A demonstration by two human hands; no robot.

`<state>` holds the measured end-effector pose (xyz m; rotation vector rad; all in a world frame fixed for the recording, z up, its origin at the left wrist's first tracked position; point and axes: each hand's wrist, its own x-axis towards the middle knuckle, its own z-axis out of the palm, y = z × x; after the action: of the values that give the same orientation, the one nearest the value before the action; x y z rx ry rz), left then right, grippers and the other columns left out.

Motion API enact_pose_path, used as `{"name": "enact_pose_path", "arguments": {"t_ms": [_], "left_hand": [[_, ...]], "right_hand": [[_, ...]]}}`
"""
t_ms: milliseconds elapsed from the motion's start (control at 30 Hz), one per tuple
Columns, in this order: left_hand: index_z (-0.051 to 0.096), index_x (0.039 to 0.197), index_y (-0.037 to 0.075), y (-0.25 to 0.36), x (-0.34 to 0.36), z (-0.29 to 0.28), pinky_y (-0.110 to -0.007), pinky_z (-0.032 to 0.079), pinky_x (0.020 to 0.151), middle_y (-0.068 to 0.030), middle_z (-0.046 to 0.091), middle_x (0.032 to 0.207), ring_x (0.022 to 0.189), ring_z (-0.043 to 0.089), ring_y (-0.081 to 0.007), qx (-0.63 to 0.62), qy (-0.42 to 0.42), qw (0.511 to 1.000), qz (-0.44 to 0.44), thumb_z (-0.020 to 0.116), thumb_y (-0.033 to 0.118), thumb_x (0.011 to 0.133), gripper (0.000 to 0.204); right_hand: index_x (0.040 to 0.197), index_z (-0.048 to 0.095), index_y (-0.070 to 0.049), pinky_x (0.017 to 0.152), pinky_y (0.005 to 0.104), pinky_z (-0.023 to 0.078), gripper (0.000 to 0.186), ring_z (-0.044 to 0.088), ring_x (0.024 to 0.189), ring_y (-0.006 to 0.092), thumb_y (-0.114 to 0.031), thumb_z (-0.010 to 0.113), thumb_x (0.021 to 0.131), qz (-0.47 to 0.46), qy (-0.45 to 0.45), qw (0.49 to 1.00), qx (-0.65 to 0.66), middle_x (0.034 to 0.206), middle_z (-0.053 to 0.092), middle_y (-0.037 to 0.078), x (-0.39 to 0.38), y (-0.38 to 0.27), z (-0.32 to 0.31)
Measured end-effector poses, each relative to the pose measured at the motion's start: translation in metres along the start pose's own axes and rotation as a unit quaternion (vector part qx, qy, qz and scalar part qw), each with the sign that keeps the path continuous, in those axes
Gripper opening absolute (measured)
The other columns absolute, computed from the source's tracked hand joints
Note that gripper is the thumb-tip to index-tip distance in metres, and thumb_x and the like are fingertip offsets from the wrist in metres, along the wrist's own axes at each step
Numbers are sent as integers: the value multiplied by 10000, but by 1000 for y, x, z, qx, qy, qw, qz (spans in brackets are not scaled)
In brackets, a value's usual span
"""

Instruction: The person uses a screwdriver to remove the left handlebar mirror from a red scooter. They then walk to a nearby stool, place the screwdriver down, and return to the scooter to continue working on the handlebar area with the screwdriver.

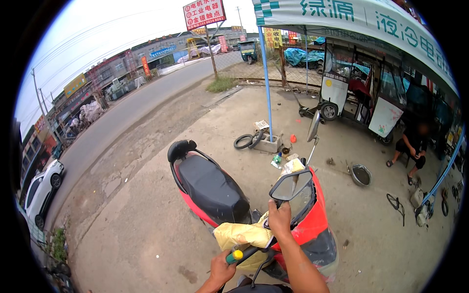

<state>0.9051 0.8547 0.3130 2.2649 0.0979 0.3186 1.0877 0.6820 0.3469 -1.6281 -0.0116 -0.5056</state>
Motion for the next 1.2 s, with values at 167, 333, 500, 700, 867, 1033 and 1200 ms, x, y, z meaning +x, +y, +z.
{"name": "enact_pose_path", "arguments": {"t_ms": [167,333,500,700,867,1033,1200], "left_hand": [[623,890,36,1,-1,-4,-503,506,673,-218,656,806,795,643,-447,-10,1,1000,-1,685,70,752,155],[624,894,38,3,1,-3,-501,507,671,-212,657,812,796,645,-444,-9,-3,1000,11,694,70,746,167],[625,905,44,0,-1,-2,-496,507,668,-207,655,818,795,645,-440,2,-3,1000,7,702,72,744,181],[631,916,40,8,0,-6,-478,505,668,-218,650,809,792,638,-446,-5,-2,1000,11,703,87,751,186],[641,930,41,3,-2,-2,-462,508,673,-226,653,818,812,639,-452,-13,-2,1000,-2,700,92,760,187],[621,915,37,0,-1,0,-497,503,674,-216,650,804,794,639,-444,-9,4,1000,13,683,75,755,175],[624,910,36,2,-1,-1,-493,503,673,-215,652,807,795,641,-441,-9,1,1000,6,678,69,751,170]], "right_hand": [[818,636,40,636,345,466,389,505,669,119,-333,721,888,197,-213,955,-61,691,578,23,12,-29,-7],[816,627,68,662,428,493,442,626,684,303,-360,723,870,77,-221,965,-114,727,653,142,7,-24,-9],[850,641,50,729,523,493,364,640,795,473,-303,722,827,-3,-74,969,-234,796,666,249,-27,-50,10],[907,666,16,746,490,517,288,658,825,449,-235,736,784,-24,-81,974,-210,833,681,242,-28,-40,14],[1002,684,-22,732,361,530,293,681,804,268,-139,760,744,-81,-168,982,-28,884,706,128,-31,-40,-7],[1027,690,-23,742,330,523,308,665,814,175,-69,767,732,-106,-181,969,128,899,709,74,-37,-41,-14],[976,711,0,757,339,533,217,692,805,163,-53,755,771,-55,-73,996,12,886,738,85,-55,-43,-2]]}}
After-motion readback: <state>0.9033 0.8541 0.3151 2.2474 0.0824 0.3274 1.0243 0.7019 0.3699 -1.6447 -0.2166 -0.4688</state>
